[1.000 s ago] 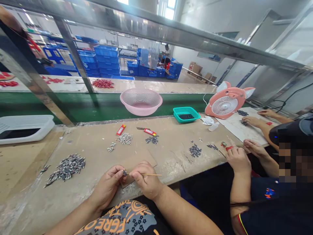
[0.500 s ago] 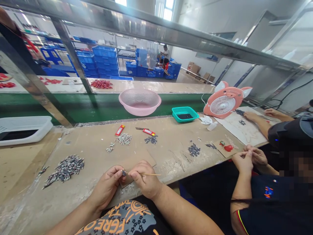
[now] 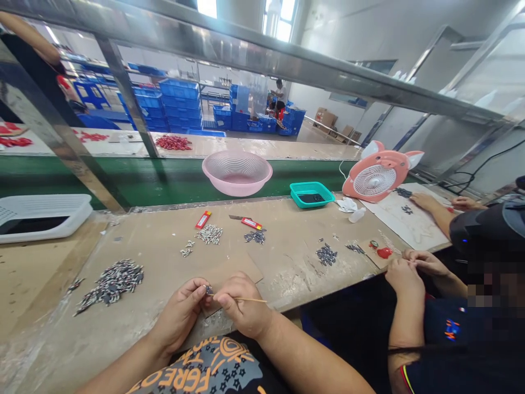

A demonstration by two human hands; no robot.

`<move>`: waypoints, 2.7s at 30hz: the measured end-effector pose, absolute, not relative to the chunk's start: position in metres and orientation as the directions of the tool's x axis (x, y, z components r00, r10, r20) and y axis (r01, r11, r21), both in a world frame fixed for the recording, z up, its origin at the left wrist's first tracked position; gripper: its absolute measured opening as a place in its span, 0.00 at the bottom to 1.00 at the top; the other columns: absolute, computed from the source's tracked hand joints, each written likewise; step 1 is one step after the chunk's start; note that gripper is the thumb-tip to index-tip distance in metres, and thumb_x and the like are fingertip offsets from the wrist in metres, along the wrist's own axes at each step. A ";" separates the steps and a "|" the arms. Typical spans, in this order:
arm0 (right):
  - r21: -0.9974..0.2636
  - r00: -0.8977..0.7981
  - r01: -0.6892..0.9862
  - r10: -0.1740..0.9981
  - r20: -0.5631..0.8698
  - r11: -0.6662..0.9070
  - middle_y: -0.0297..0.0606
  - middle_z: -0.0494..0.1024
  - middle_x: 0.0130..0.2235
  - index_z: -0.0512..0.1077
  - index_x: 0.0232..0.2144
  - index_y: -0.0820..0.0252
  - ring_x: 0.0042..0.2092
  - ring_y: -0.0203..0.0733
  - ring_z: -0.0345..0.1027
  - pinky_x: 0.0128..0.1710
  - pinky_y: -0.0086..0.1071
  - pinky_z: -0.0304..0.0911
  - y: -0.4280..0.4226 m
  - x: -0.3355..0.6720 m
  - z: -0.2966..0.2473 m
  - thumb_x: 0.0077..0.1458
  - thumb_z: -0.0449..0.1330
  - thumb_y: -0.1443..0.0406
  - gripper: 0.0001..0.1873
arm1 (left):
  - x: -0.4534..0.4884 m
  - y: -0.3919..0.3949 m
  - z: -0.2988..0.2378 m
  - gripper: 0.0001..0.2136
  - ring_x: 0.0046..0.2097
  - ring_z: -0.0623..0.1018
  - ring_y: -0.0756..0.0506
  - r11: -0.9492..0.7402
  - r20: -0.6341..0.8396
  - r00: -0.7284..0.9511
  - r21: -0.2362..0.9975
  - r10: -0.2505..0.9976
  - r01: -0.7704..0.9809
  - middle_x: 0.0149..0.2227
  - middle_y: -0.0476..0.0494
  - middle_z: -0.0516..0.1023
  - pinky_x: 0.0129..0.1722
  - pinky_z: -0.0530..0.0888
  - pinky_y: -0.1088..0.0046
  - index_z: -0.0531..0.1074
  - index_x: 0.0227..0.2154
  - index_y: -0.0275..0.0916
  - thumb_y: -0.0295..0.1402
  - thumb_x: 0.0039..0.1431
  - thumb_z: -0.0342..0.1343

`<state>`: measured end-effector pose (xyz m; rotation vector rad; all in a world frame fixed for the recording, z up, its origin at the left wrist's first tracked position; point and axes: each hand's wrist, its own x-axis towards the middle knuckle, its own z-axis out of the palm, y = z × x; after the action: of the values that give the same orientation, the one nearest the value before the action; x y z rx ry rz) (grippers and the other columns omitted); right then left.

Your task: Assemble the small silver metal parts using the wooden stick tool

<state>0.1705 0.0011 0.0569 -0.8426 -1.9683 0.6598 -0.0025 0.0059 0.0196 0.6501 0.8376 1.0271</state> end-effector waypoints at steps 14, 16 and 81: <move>-0.366 -0.444 0.764 0.844 0.301 0.532 0.40 0.75 0.45 0.69 0.45 0.58 0.47 0.39 0.67 0.48 0.32 0.60 0.121 0.176 0.039 0.62 0.47 0.69 0.14 | -0.005 0.009 0.018 0.08 0.30 0.70 0.50 0.315 -0.281 0.147 0.779 0.948 -0.542 0.27 0.48 0.72 0.32 0.66 0.76 0.73 0.30 0.37 0.37 0.51 0.61; -0.298 -0.459 0.810 0.862 0.213 0.505 0.41 0.75 0.44 0.70 0.44 0.58 0.46 0.40 0.67 0.47 0.32 0.60 0.135 0.167 0.035 0.61 0.49 0.69 0.12 | -0.006 0.009 0.018 0.08 0.30 0.70 0.51 0.318 -0.281 0.154 0.768 0.947 -0.556 0.27 0.49 0.72 0.32 0.66 0.76 0.73 0.30 0.37 0.37 0.51 0.61; -0.935 -0.213 0.301 0.969 0.126 0.188 0.29 0.66 0.25 0.66 0.30 0.58 0.27 0.33 0.59 0.27 0.26 0.56 0.053 0.142 0.039 0.50 0.57 0.68 0.03 | -0.006 0.011 0.013 0.07 0.31 0.71 0.52 0.233 -0.255 0.067 0.709 0.965 -0.666 0.29 0.50 0.73 0.34 0.67 0.77 0.71 0.34 0.39 0.34 0.53 0.59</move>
<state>0.1417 0.0529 0.0386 -1.2193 -1.6640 1.0529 -0.0061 0.0105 0.0127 0.4672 0.7945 1.2983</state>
